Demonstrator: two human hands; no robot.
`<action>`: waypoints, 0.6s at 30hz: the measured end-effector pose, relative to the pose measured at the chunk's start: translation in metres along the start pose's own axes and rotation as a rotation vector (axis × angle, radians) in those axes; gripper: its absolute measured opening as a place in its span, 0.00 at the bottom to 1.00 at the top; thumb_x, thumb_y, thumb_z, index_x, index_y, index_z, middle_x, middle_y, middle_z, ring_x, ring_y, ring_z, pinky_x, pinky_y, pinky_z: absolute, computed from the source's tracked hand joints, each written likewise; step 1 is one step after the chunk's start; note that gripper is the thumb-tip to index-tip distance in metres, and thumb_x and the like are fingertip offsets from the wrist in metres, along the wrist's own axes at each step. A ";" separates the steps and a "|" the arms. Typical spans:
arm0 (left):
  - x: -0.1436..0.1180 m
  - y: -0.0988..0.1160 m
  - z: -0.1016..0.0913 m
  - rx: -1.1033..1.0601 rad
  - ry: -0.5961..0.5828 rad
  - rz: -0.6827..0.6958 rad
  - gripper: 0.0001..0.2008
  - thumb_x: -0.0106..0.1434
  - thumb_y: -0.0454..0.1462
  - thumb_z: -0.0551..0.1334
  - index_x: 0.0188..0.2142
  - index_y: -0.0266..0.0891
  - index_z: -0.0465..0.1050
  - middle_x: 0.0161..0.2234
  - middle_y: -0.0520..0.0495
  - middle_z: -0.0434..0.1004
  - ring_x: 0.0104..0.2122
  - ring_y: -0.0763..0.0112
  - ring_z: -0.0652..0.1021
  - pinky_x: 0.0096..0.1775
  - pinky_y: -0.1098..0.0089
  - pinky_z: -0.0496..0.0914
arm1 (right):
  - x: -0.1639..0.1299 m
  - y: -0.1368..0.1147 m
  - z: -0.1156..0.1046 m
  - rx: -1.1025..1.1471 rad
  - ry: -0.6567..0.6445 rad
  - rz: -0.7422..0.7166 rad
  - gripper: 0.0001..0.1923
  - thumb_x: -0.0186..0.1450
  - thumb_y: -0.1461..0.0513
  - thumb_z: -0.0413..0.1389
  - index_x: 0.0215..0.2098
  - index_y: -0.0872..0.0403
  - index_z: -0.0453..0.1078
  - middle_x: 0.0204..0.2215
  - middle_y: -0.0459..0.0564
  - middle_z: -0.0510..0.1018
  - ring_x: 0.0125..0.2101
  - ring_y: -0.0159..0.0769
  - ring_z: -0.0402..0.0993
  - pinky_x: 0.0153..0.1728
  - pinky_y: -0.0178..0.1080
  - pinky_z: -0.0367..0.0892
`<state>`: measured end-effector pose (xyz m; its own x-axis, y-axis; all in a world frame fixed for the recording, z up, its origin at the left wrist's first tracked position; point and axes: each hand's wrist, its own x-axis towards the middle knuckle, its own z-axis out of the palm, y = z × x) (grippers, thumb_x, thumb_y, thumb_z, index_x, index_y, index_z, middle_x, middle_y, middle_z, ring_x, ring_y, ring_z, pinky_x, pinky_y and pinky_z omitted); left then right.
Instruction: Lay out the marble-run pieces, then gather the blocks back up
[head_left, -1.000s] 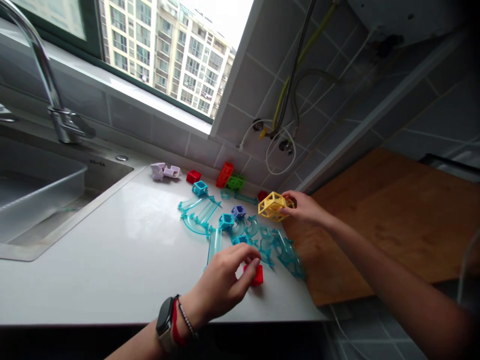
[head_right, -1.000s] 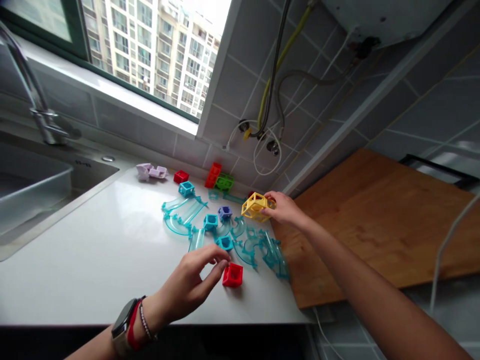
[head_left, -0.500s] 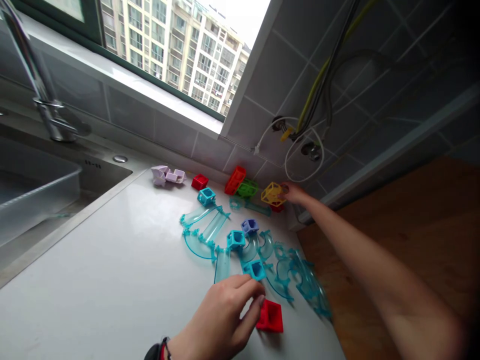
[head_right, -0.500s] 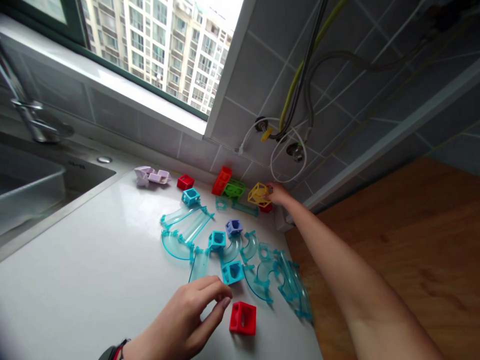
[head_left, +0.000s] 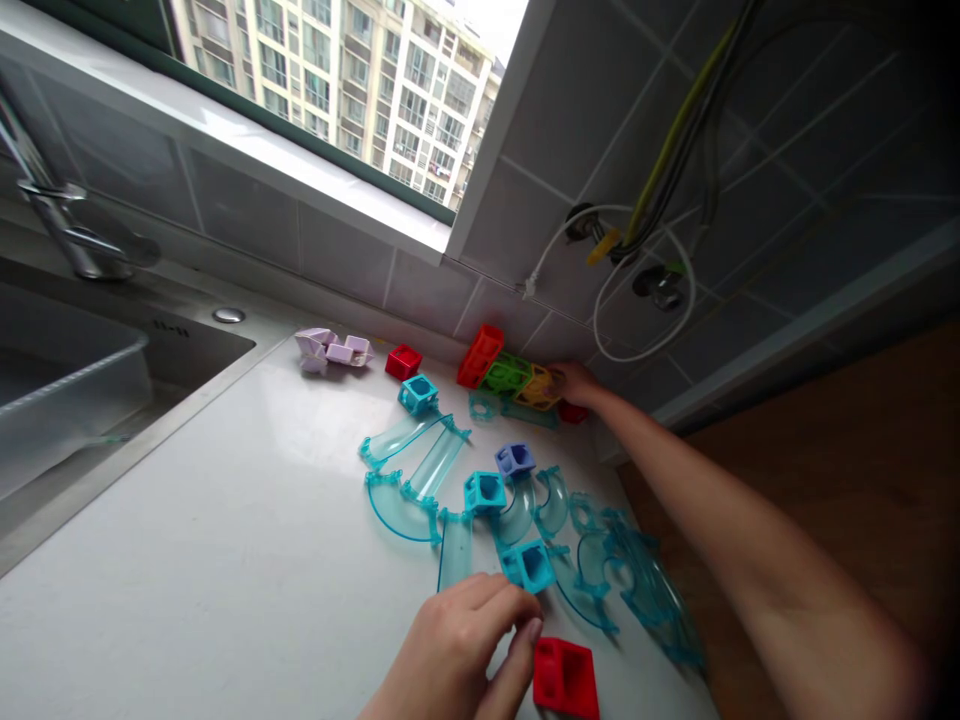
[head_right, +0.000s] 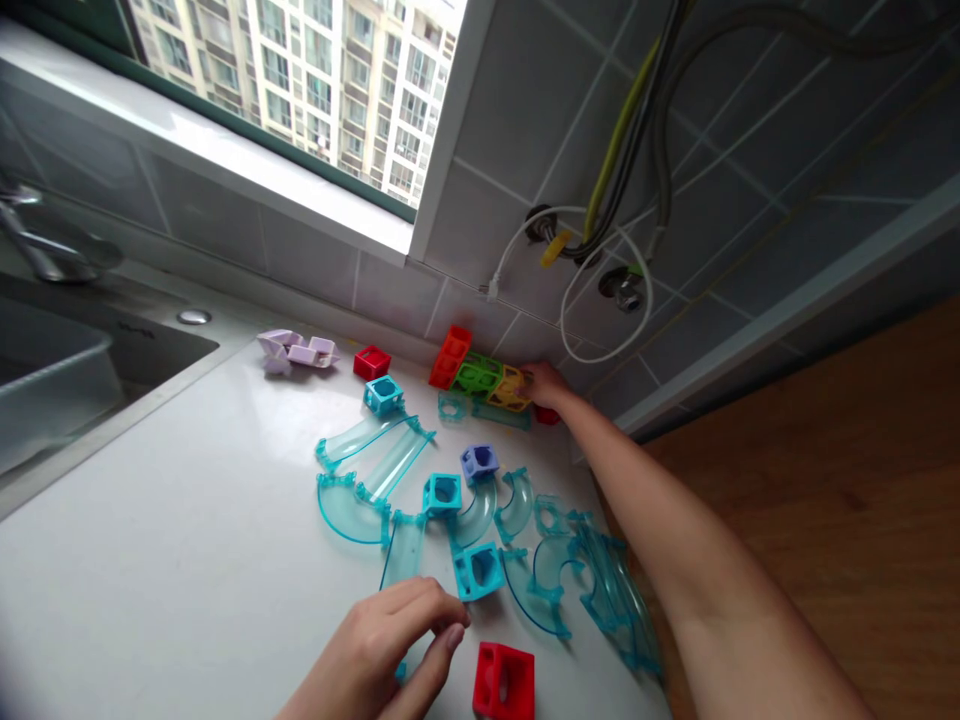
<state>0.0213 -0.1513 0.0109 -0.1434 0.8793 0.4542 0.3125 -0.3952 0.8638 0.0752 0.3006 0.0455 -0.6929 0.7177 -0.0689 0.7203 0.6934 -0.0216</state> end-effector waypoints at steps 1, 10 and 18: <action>0.000 0.000 0.000 0.003 0.001 0.001 0.08 0.71 0.32 0.55 0.41 0.41 0.73 0.35 0.43 0.81 0.33 0.65 0.80 0.35 0.70 0.72 | 0.000 -0.001 0.001 0.004 0.001 -0.005 0.18 0.73 0.56 0.60 0.58 0.54 0.72 0.56 0.55 0.77 0.51 0.44 0.78 0.52 0.52 0.76; -0.005 0.000 0.003 0.035 -0.042 -0.036 0.08 0.72 0.34 0.54 0.41 0.41 0.73 0.34 0.42 0.80 0.34 0.63 0.79 0.36 0.67 0.73 | -0.005 -0.008 0.009 0.001 0.061 0.016 0.18 0.73 0.55 0.60 0.58 0.54 0.72 0.56 0.55 0.77 0.52 0.45 0.77 0.53 0.53 0.75; -0.007 0.001 0.005 0.038 -0.052 -0.062 0.08 0.72 0.35 0.54 0.41 0.42 0.73 0.35 0.42 0.80 0.34 0.63 0.79 0.37 0.67 0.73 | -0.008 -0.013 0.014 -0.010 0.111 0.045 0.18 0.73 0.55 0.60 0.58 0.53 0.72 0.58 0.55 0.75 0.53 0.45 0.76 0.54 0.53 0.74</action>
<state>0.0273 -0.1565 0.0078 -0.1150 0.9147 0.3874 0.3402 -0.3301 0.8805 0.0719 0.2848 0.0328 -0.6598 0.7503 0.0416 0.7506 0.6607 -0.0113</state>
